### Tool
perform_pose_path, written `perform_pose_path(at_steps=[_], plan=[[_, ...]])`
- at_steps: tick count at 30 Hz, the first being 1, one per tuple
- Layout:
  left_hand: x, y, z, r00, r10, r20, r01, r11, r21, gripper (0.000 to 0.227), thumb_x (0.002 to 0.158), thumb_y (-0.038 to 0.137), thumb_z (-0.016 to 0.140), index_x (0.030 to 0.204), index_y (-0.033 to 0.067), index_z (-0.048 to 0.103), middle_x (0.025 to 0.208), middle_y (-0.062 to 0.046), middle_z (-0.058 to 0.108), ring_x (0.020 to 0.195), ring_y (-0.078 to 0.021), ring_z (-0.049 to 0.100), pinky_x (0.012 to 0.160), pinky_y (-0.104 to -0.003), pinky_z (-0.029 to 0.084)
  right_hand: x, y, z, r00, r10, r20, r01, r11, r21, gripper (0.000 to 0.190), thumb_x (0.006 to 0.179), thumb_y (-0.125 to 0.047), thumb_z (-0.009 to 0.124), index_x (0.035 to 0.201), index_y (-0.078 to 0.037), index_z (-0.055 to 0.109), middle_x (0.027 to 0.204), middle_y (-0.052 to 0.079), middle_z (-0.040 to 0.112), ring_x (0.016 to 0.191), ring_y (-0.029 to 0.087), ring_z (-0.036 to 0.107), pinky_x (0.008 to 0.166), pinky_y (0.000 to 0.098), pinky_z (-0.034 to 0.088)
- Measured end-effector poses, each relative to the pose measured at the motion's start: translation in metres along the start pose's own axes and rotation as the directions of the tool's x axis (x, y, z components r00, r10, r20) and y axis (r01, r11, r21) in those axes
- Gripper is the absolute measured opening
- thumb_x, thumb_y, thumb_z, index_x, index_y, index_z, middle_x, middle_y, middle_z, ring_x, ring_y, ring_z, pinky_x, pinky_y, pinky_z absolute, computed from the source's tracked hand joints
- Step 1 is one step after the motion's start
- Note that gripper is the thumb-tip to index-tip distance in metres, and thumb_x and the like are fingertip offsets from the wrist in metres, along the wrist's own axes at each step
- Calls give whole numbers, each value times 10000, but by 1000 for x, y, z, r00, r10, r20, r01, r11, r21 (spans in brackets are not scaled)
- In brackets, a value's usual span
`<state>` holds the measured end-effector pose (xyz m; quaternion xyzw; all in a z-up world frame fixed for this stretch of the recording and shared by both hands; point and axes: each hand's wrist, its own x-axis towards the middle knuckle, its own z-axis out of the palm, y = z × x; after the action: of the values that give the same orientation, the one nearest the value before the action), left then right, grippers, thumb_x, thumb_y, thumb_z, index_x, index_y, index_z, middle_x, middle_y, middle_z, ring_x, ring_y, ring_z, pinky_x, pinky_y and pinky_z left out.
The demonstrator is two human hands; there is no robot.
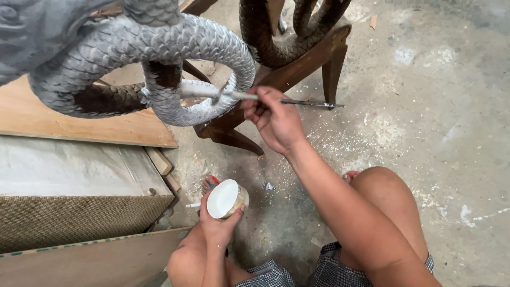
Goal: The person paints a coiled snake sculpture with white paint using a brush. They hold a small container of paint in one hand and repeatedly dip the brush to apply paint to the sculpture's body.
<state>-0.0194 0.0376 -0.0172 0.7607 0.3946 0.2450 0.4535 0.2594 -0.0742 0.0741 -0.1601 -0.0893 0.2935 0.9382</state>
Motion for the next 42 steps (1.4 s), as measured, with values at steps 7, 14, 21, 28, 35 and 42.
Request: perform_pose_path(at_steps=[7, 14, 21, 28, 35, 42], plan=[[-2, -1, -4, 1000, -27, 2, 27, 1000, 11, 803, 515, 189, 967, 1236, 145, 615, 1218, -69, 694, 1155, -207, 628, 960, -324, 556, 4, -20, 6, 998, 14, 68, -8, 996, -91, 176, 1046, -94, 563, 1020, 47, 666, 936, 190, 695, 809, 235, 680, 730, 296, 611], [0, -18, -4, 993, -119, -21, 119, 993, -1, 881, 517, 143, 967, 1302, 115, 569, 1237, -81, 668, 1154, -194, 606, 1006, -312, 514, 5, 9, -10, 998, 62, 33, -65, 992, 107, 190, 1049, -120, 550, 1074, 23, 671, 888, 182, 724, 778, 233, 677, 760, 331, 585], [0, -16, -1, 995, -100, -12, 100, 995, -10, 870, 524, 144, 958, 1302, 106, 569, 1231, -91, 672, 1154, -206, 614, 995, -320, 527, 3, 7, -1, 996, 42, 78, -48, 997, 67, 227, 1069, -73, 495, 1120, 70, 664, 914, 221, 719, 777, 249, 678, 740, 325, 602], [2, -6, 5, 985, -170, -8, 169, 985, -10, 902, 512, 133, 960, 1318, 107, 555, 1233, -91, 670, 1151, -204, 612, 991, -318, 527, 5, 10, -4, 996, 25, 89, -32, 997, 72, 218, 1051, -70, 535, 1118, 85, 672, 907, 225, 717, 794, 250, 683, 737, 311, 606], [4, -2, 7, 994, -108, 13, 108, 994, 24, 848, 530, 148, 952, 1285, 92, 571, 1202, -88, 683, 1126, -202, 623, 979, -318, 525, 4, 13, 2, 1000, -8, 21, 8, 1000, 20, 205, 1023, -96, 582, 1070, 76, 683, 843, 231, 714, 758, 264, 682, 704, 327, 584], [4, 2, 11, 995, -102, 14, 102, 994, 39, 823, 535, 171, 959, 1263, 94, 583, 1184, -83, 686, 1114, -202, 624, 971, -317, 532, -2, 5, 1, 996, 73, 49, -72, 997, -25, 182, 1015, -80, 594, 1047, 71, 691, 825, 206, 686, 798, 273, 684, 686, 324, 578]])
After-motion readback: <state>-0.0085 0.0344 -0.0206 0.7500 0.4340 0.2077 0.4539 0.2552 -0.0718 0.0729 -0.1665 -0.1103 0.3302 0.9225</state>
